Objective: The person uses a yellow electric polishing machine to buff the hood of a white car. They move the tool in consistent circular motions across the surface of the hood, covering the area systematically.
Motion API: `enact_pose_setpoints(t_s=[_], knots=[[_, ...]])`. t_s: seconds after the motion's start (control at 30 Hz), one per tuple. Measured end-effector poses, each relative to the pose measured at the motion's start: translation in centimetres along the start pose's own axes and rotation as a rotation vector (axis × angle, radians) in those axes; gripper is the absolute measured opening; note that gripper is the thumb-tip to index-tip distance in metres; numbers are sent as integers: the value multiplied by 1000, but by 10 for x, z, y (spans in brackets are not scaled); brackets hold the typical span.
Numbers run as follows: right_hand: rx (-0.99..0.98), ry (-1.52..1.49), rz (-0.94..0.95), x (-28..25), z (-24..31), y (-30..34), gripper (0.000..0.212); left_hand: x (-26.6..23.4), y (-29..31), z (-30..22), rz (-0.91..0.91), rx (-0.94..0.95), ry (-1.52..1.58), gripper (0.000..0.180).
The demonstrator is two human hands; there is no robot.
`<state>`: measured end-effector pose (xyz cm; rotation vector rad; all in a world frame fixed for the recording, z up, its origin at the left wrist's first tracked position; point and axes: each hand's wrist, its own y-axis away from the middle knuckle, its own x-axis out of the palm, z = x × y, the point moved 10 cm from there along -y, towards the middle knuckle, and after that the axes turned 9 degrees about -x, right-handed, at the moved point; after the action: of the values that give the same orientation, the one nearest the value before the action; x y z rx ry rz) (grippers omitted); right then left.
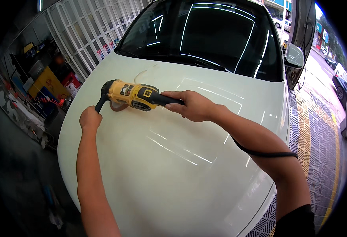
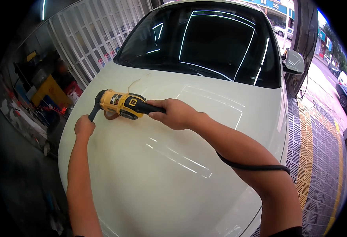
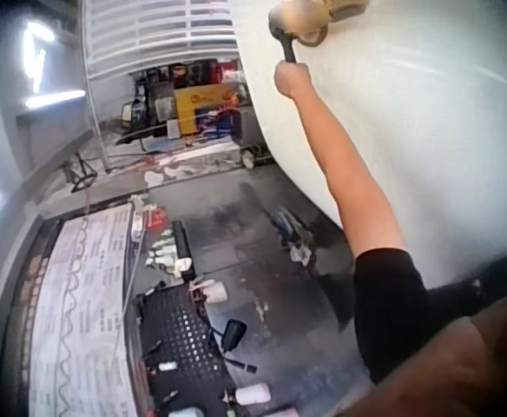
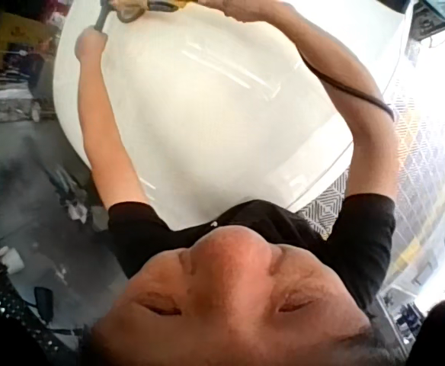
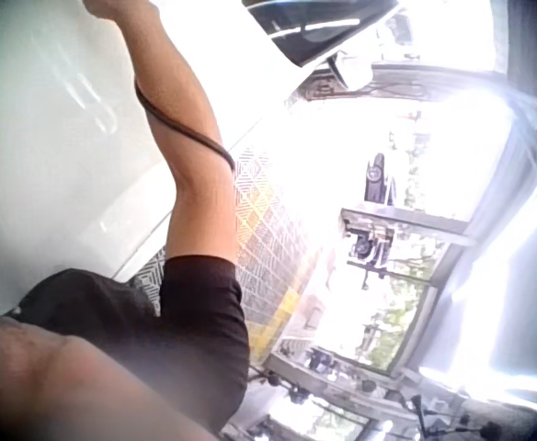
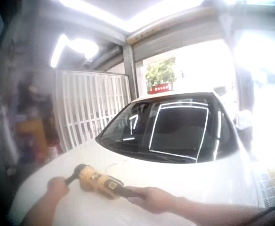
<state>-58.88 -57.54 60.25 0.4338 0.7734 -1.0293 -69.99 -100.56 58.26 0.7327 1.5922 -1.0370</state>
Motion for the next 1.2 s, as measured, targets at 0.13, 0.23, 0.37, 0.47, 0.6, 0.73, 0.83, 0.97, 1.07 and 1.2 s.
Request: enact_pose_setpoints(t_s=[0.13, 0.23, 0.37, 0.47, 0.6, 0.73, 0.83, 0.97, 1.07, 1.2], knots=[[160, -111, -23, -27, -24, 13, 59, 5, -22, -42, -53, 71, 12, 22], [260, -75, -122, -59, -56, 48, 60, 3, -14, -130, -2, 148, 71, 24], [290, -110, -275, -91, -93, 119, 58, -21, 26, -238, 55, 285, 60, 26], [316, -89, -368, -111, -109, 172, 60, -26, 66, -293, 85, 373, 104, 29], [292, -141, -376, -117, -110, 189, 61, -23, 78, -310, 139, 385, 110, 28], [266, -91, -314, -105, -92, 156, 57, -18, 55, -262, 79, 324, 105, 26], [288, -92, -231, -77, -78, 116, 56, -8, 38, -198, 65, 254, 109, 24], [118, -5, -58, -25, -16, 52, 56, -2, 14, -59, -12, 138, 95, 20], [-90, -9, -80, 14, 4, 21, 55, 6, 18, 8, -17, 51, 27, 20], [-161, 19, -63, 31, 12, -11, 57, 11, 12, 48, -17, -5, 30, 19]])
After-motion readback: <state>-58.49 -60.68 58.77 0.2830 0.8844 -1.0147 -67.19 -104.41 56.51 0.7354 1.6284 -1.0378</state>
